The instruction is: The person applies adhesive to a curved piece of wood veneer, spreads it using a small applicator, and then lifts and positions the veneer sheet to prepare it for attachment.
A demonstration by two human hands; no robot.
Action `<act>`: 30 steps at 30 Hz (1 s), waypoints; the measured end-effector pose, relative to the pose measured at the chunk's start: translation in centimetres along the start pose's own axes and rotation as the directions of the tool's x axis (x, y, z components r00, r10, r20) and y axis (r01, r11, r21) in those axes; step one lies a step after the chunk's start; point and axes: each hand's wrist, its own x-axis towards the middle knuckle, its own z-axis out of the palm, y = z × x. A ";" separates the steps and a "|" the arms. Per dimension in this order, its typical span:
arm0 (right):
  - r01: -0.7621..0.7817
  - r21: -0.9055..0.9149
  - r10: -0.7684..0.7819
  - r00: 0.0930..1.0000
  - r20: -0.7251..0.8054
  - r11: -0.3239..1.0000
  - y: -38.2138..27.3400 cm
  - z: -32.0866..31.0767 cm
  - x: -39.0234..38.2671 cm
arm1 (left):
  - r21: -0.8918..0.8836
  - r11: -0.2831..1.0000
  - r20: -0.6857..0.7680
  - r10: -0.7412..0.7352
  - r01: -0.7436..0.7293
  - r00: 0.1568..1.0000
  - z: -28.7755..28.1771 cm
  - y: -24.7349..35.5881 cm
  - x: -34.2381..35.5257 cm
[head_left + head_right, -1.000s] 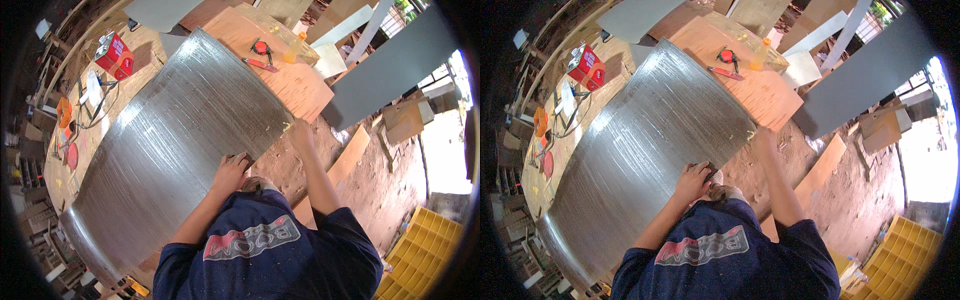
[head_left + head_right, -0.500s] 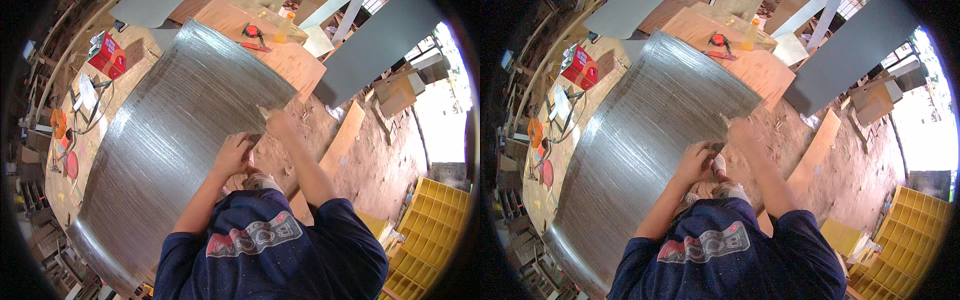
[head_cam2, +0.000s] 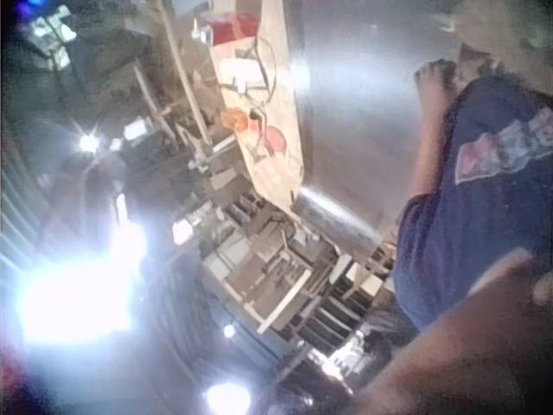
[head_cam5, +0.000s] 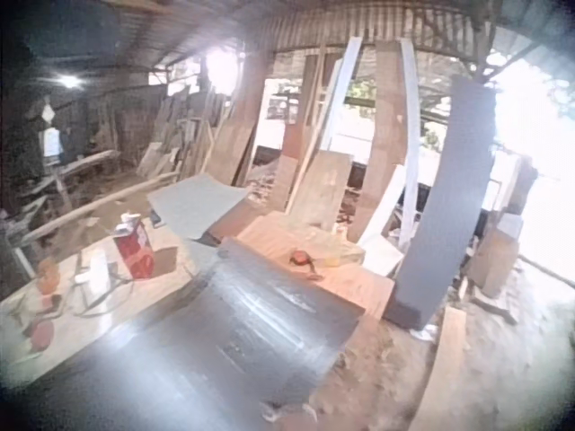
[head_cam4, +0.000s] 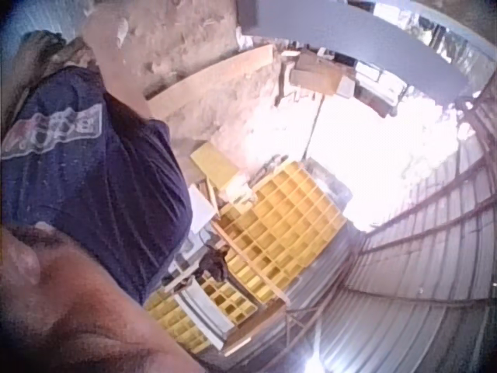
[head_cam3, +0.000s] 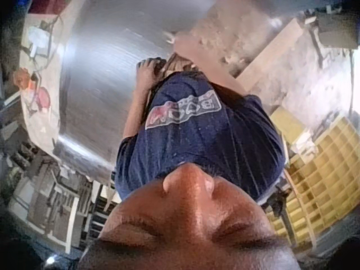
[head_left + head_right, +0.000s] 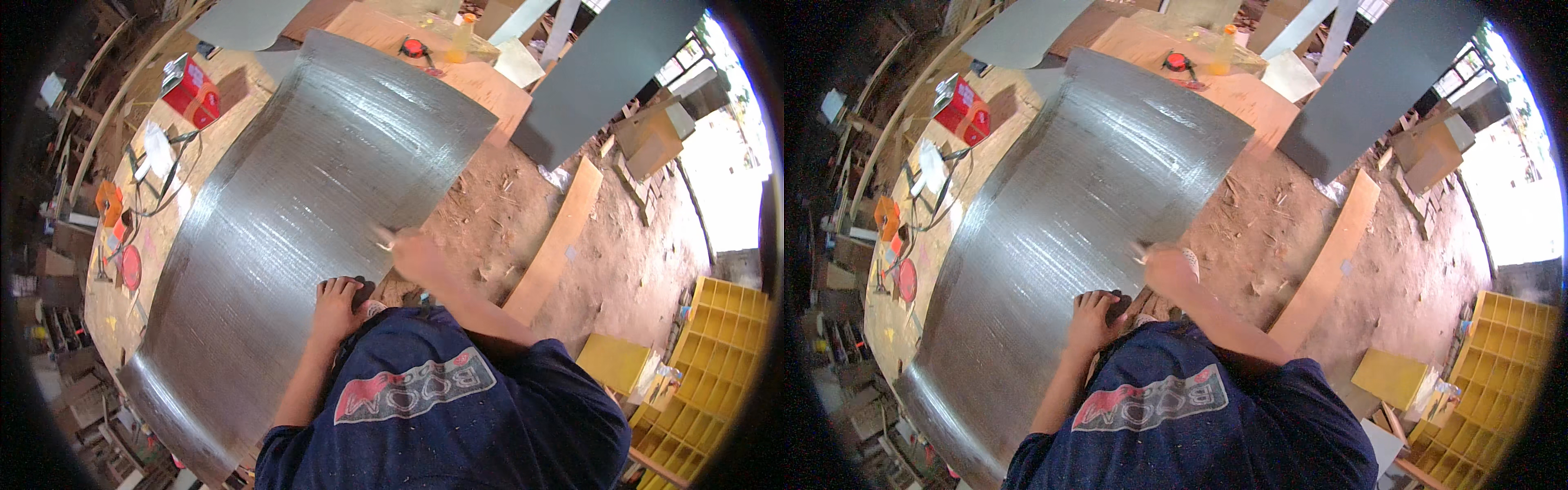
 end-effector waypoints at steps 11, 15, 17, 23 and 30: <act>0.079 -0.086 -0.113 0.837 -0.536 0.993 2.3 3.8 -3.6 | -0.021 1.000 -0.069 0.012 -0.014 0.998 1.3 -0.2 -2.2; -0.070 0.001 0.061 0.873 -0.483 0.998 2.2 4.7 -7.3 | -0.089 0.995 -0.093 0.029 -0.037 0.995 1.9 -0.8 -3.0; -0.129 0.017 0.121 0.861 -0.494 0.991 1.8 3.5 -7.5 | -0.122 0.992 -0.095 0.017 -0.029 0.995 1.8 -1.3 -3.4; -0.321 -0.091 0.263 0.883 -0.388 0.943 5.0 -1.7 0.1 | -0.132 0.988 -0.111 0.069 -0.083 0.991 2.0 -1.9 -4.0; -0.087 -0.152 0.079 0.995 -0.060 0.985 -1.9 2.8 -1.8 | -0.204 0.978 -0.194 0.005 -0.046 0.981 1.0 -3.0 -5.9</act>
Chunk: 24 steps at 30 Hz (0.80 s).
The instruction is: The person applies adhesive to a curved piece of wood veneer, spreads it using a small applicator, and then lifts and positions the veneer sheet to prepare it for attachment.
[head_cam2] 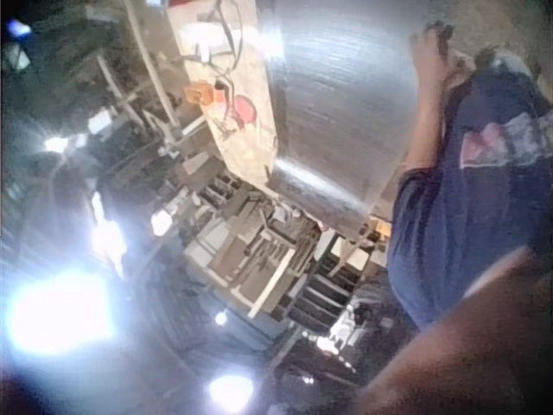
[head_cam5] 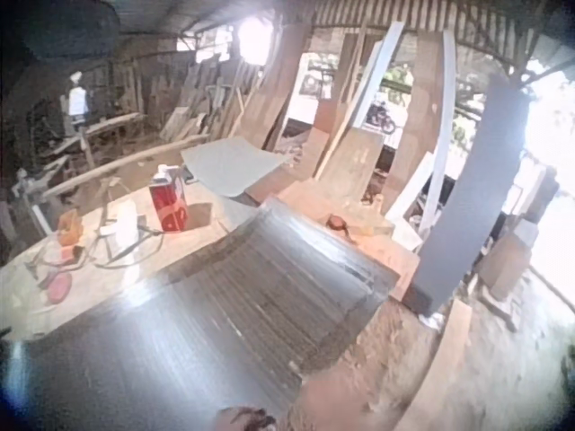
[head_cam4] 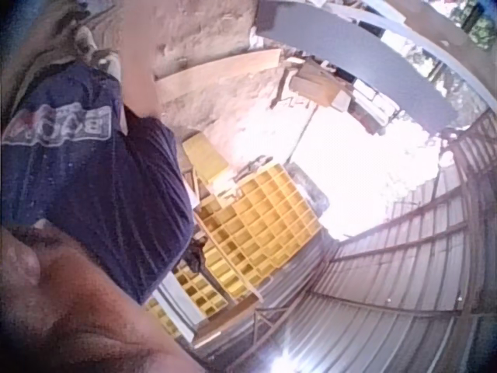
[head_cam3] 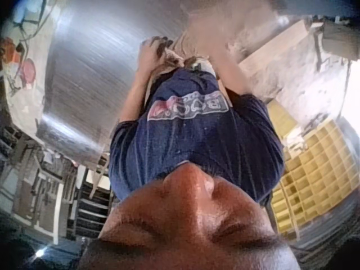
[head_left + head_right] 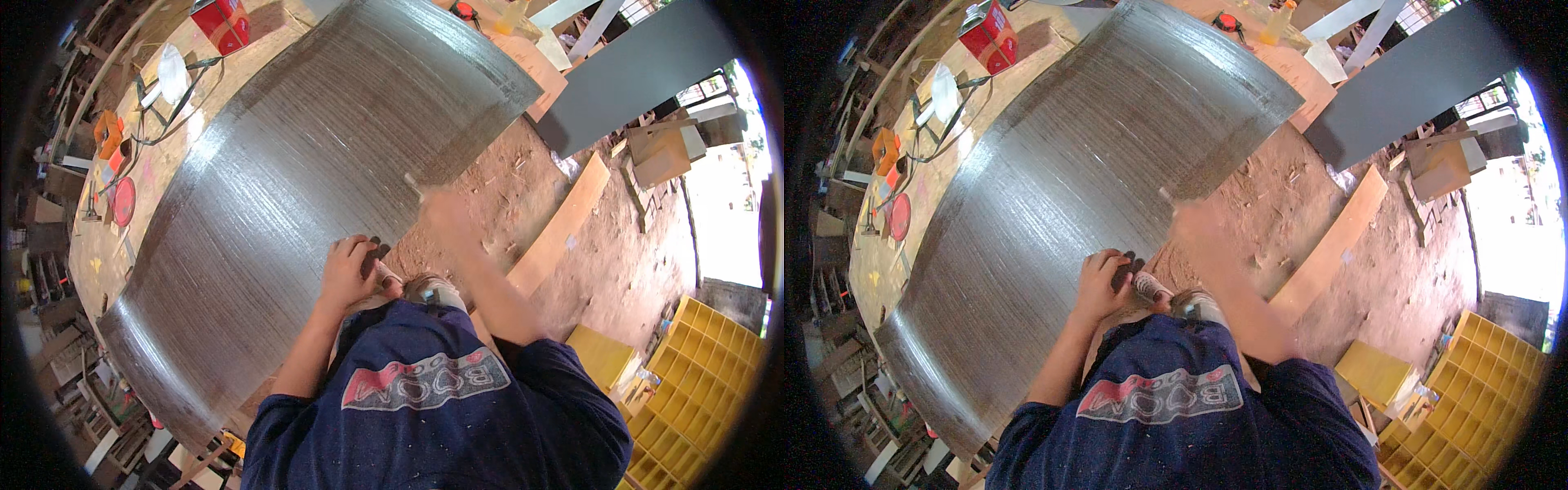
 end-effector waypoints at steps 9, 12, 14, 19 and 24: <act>0.226 0.150 -0.241 0.966 0.093 0.963 -12.9 6.5 -7.7 | 0.007 0.997 -0.349 -0.064 0.071 0.935 -4.1 -2.5 -1.1; 0.252 0.249 -0.275 0.959 0.064 0.935 -13.2 6.6 -8.2 | 0.043 0.987 -0.339 -0.129 0.153 0.932 -5.8 -3.4 -2.1; 0.289 0.319 -0.241 0.953 -0.181 0.903 -12.8 7.1 -7.8 | 0.088 0.981 -0.331 -0.135 0.173 0.934 -7.0 -3.9 -3.5; 0.258 0.257 -0.100 0.860 -0.501 0.931 -10.3 6.0 -7.2 | 0.232 0.939 -0.180 -0.217 0.256 0.959 -7.9 -5.2 -10.4; 0.134 0.186 -0.044 0.905 -0.423 0.973 -8.8 9.3 -12.0 | 0.243 0.919 -0.164 -0.276 0.310 0.947 -8.2 -4.2 -17.2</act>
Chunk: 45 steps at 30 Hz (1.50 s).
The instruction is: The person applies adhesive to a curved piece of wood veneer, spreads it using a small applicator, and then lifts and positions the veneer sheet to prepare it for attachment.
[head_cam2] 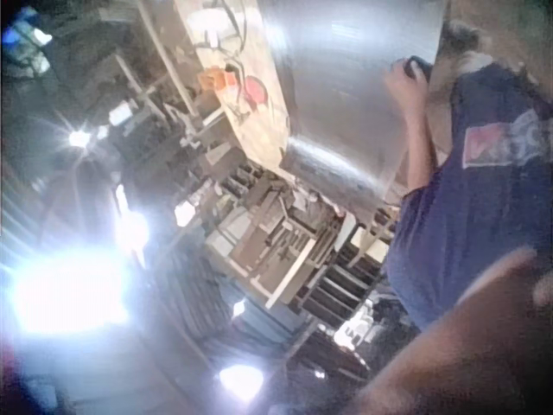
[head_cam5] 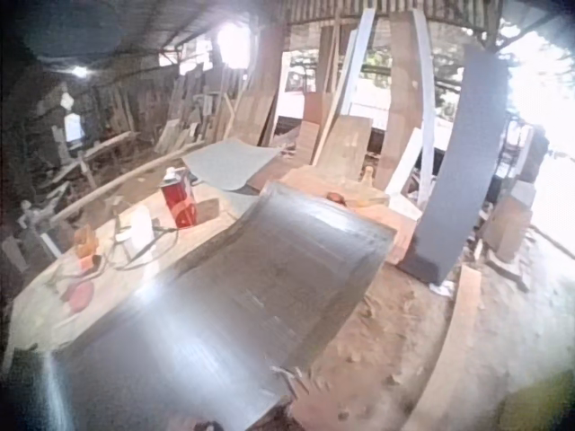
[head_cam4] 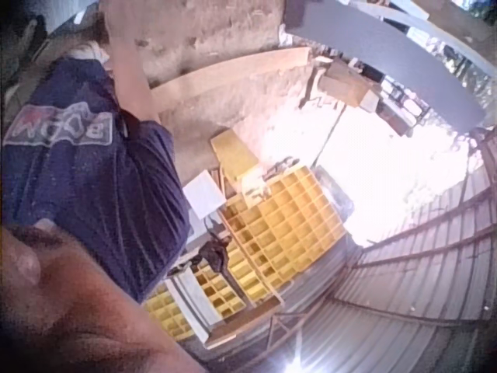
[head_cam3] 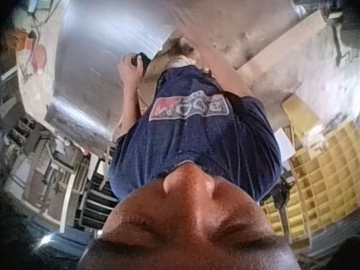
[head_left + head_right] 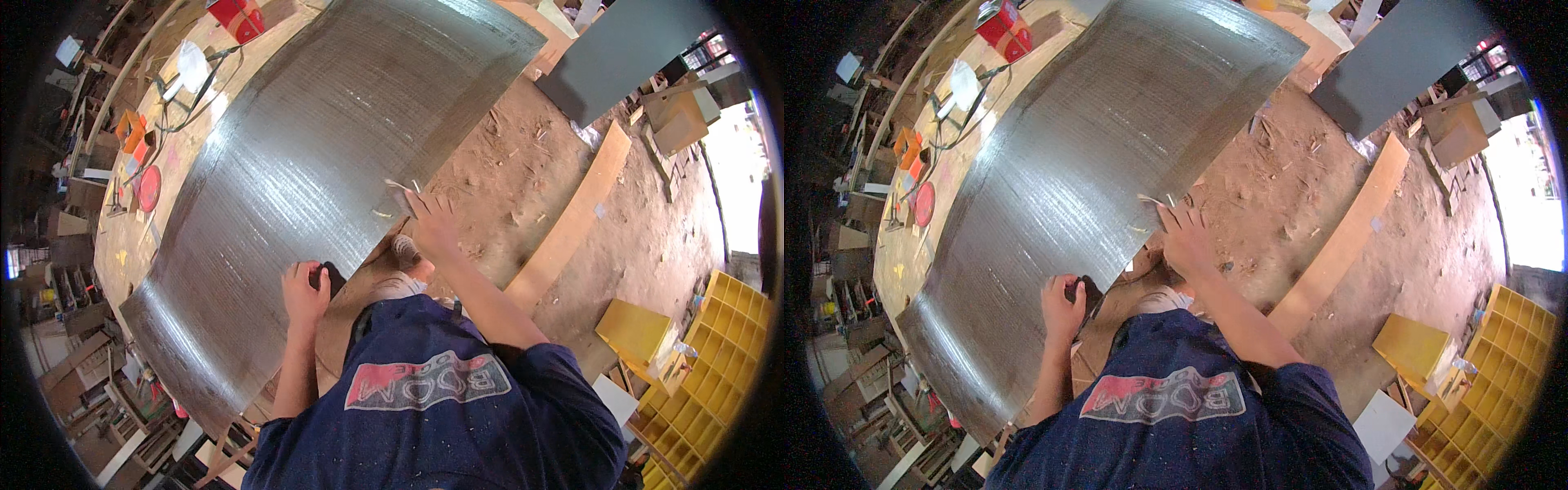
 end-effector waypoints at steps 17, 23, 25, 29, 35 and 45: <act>-0.202 -0.271 0.265 0.939 0.221 0.941 -3.0 -0.5 5.5 | 0.178 0.973 -0.028 -0.147 0.149 0.989 -4.5 -5.1 -16.0; -0.029 -0.183 0.081 0.954 0.288 0.983 -12.6 6.4 -3.5 | 0.112 0.983 0.014 -0.148 0.146 0.989 -5.1 -6.7 -17.8; -0.051 -0.153 0.119 0.870 0.478 0.987 -17.2 6.2 -5.9 | 0.010 0.988 0.036 -0.157 0.157 0.987 -5.2 -7.2 -17.9; -0.018 0.055 -0.015 0.843 0.538 0.998 -25.7 8.2 -12.2 | -0.010 0.986 0.014 -0.164 0.164 0.986 -6.2 -9.1 -18.9; -0.065 0.045 0.026 0.805 0.593 0.997 -32.4 9.2 -14.0 | 0.065 0.981 -0.077 -0.179 0.184 0.981 -12.7 -16.1 -23.8; 0.286 0.033 -0.285 0.928 0.241 0.958 -33.4 14.2 -22.9 | 0.211 0.908 -0.351 -0.275 0.362 0.895 -30.0 -23.9 -32.1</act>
